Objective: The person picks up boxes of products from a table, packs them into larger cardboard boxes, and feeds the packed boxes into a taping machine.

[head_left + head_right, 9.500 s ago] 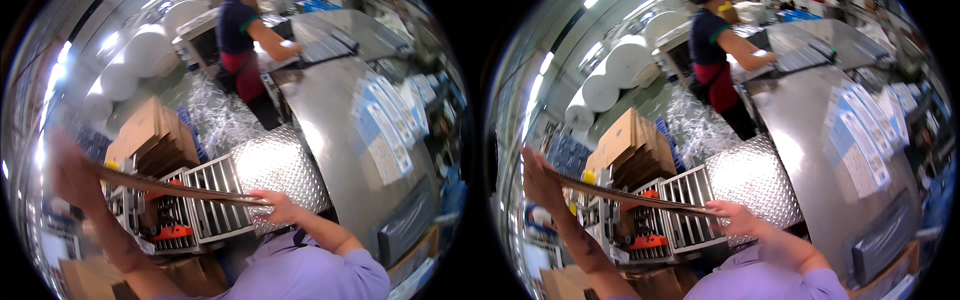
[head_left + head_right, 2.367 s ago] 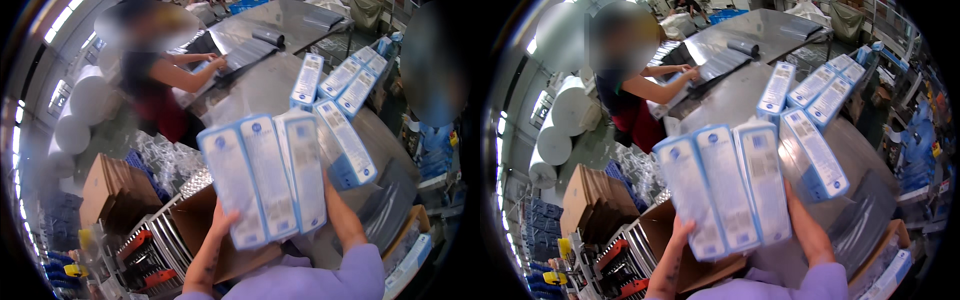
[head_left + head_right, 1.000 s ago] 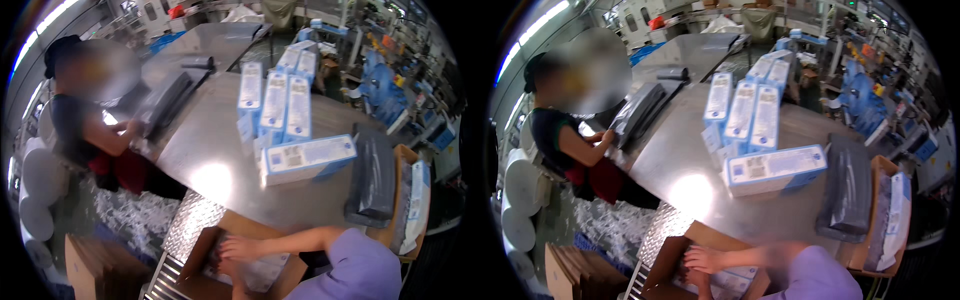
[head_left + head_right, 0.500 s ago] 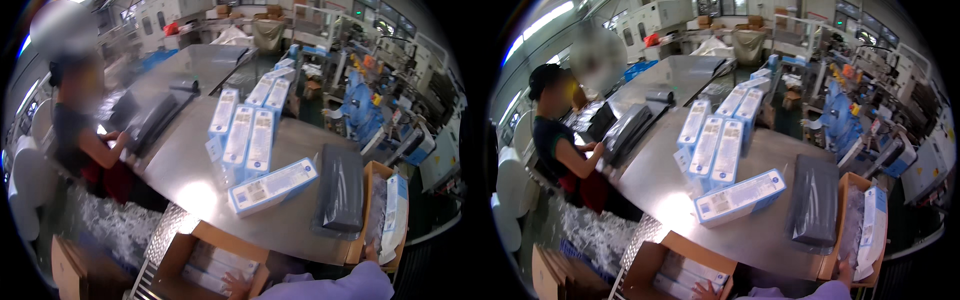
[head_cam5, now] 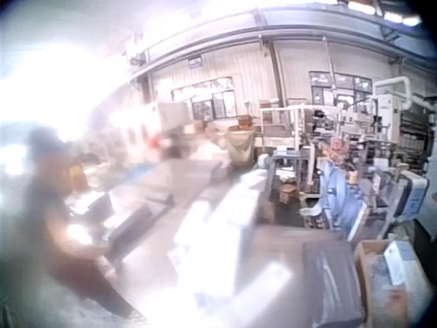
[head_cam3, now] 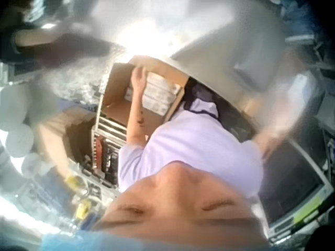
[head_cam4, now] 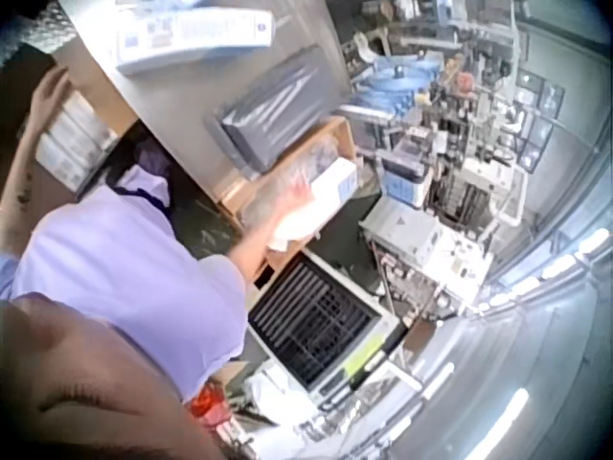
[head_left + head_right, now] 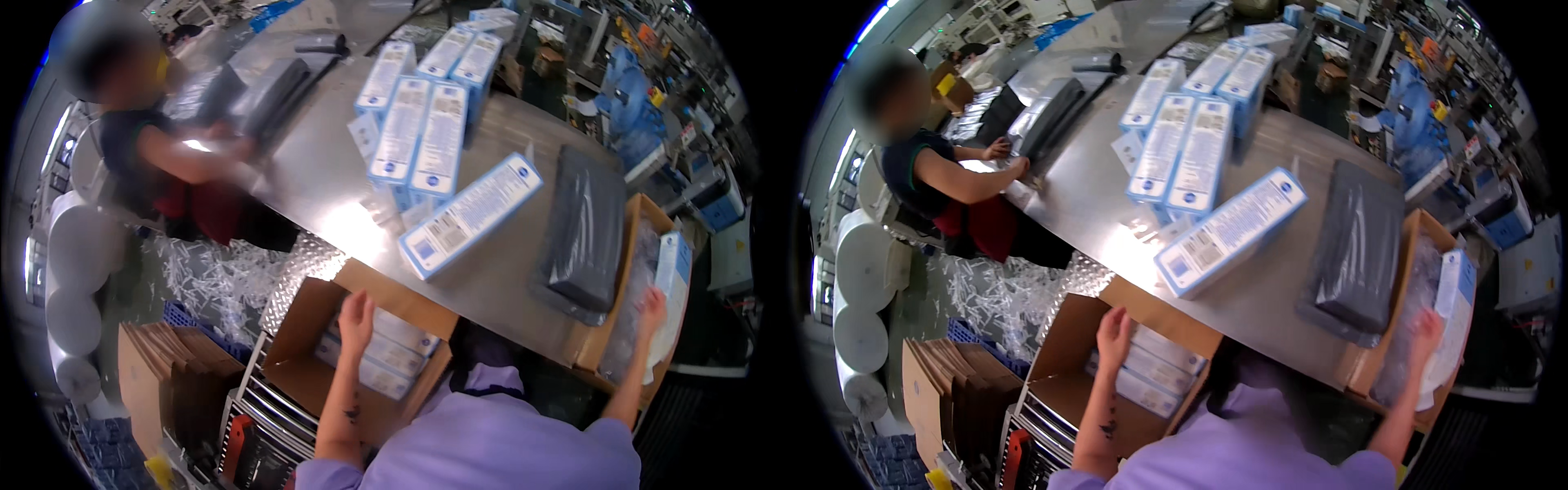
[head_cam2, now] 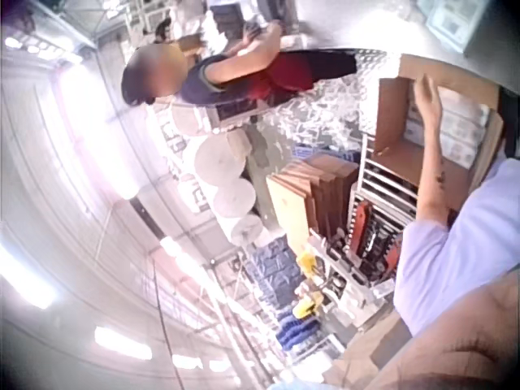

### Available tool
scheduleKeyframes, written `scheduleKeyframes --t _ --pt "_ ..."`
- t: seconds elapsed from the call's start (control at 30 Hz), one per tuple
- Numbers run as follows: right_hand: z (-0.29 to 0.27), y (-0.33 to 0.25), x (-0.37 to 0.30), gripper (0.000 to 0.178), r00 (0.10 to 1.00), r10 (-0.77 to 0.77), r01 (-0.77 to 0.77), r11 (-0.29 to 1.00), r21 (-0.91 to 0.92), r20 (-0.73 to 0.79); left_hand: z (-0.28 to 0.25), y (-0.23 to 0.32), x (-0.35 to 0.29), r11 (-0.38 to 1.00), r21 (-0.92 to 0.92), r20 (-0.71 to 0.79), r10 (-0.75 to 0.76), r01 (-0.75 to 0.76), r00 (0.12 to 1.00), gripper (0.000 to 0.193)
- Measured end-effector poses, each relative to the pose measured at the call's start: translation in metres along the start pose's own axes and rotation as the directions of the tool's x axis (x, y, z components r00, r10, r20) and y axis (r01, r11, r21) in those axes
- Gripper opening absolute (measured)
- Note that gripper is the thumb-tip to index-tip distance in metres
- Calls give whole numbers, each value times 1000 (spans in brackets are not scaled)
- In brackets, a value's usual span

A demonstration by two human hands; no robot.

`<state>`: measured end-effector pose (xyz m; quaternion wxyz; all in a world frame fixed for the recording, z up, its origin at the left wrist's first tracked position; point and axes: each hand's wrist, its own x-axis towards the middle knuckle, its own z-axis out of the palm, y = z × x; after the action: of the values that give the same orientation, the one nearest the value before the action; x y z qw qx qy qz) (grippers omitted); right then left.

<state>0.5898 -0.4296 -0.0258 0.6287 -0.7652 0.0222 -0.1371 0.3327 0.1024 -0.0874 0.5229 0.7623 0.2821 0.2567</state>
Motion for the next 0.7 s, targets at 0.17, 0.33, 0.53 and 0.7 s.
scheduleKeyframes --t 0.17,0.33,0.53,0.7 --pt "256 -131 -159 18 440 -13 145 988 -57 898 -3 53 26 981 -188 9 -48 49 999 29" --pt "321 -104 -220 24 149 110 459 873 -167 983 -24 41 22 988 94 -10 -120 120 993 24" --pt "161 -76 -80 19 906 114 106 870 -481 407 -21 62 94 922 336 -18 211 -193 977 22" --pt "132 -72 -39 20 781 -151 604 433 -669 606 29 64 236 870 467 132 105 -156 986 55"
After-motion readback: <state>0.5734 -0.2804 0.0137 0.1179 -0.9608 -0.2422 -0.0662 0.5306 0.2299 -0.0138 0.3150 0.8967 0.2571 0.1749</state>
